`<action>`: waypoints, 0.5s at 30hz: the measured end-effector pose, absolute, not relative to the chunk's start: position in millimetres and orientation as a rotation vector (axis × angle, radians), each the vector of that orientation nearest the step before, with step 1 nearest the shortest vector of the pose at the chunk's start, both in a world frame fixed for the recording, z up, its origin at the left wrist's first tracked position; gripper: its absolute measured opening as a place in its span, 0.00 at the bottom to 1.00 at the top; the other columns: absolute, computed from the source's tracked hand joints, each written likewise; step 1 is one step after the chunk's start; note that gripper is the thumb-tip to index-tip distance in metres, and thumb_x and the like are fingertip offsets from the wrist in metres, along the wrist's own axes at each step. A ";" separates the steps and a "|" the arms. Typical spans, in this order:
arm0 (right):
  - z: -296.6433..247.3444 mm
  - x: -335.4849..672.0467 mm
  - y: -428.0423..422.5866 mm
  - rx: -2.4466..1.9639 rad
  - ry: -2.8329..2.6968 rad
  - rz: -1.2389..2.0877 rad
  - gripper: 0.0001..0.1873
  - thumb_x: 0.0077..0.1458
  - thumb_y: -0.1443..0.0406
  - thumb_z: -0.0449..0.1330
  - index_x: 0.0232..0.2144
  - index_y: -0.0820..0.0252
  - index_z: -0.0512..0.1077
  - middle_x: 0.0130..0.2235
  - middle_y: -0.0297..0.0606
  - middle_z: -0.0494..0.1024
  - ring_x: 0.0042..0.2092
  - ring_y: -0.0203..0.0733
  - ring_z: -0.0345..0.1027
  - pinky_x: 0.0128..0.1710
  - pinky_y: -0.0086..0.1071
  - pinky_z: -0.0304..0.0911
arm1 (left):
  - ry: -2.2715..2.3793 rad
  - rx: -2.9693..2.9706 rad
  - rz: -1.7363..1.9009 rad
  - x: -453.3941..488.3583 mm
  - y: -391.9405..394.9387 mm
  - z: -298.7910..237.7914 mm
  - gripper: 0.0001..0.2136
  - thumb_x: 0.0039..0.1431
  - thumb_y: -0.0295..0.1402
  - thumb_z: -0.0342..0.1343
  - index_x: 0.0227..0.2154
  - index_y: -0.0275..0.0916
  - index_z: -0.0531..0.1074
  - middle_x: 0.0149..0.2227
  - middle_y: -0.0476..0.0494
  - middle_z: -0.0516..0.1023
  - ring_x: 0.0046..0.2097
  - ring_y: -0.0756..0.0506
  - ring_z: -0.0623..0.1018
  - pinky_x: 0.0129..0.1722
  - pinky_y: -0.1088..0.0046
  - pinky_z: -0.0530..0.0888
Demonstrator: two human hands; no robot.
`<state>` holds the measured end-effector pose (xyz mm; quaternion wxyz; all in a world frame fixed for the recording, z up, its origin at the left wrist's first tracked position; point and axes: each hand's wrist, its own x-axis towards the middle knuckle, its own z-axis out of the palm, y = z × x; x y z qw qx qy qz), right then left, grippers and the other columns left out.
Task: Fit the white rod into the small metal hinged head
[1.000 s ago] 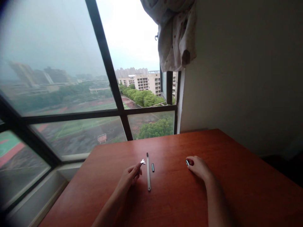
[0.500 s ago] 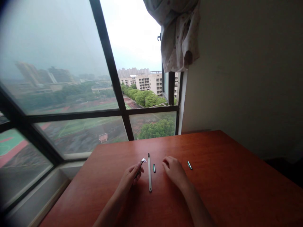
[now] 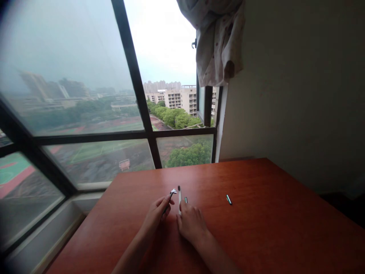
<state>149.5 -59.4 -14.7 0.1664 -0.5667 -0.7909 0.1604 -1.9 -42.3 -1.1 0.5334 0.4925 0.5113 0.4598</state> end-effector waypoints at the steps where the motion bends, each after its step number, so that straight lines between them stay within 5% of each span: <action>1: -14.5 149.4 -59.6 -1.608 -2.257 0.459 0.10 0.57 0.67 0.51 0.43 0.60 0.65 0.41 0.44 0.76 0.40 0.47 0.72 0.36 0.32 0.57 | 1.219 1.180 1.098 -1.8 -42.6 -0.6 0.26 0.45 0.59 0.54 0.24 0.35 0.70 0.12 0.58 0.58 0.15 0.55 0.56 0.17 0.76 0.48; 11: -16.0 148.4 -61.9 -1.515 -2.267 0.481 0.26 0.54 0.70 0.52 0.56 0.58 0.58 0.46 0.45 0.74 0.44 0.48 0.71 0.38 0.32 0.58 | 1.220 1.192 1.095 -2.7 -40.5 -3.4 0.27 0.44 0.60 0.54 0.23 0.35 0.70 0.12 0.57 0.58 0.16 0.54 0.57 0.18 0.77 0.50; 15: -20.2 150.4 -59.2 -1.550 -2.260 0.550 0.22 0.49 0.73 0.53 0.48 0.58 0.66 0.43 0.43 0.76 0.44 0.47 0.71 0.38 0.31 0.58 | 1.192 1.190 1.104 -3.0 -40.0 -4.2 0.27 0.45 0.60 0.54 0.23 0.35 0.70 0.12 0.58 0.57 0.16 0.54 0.57 0.18 0.77 0.50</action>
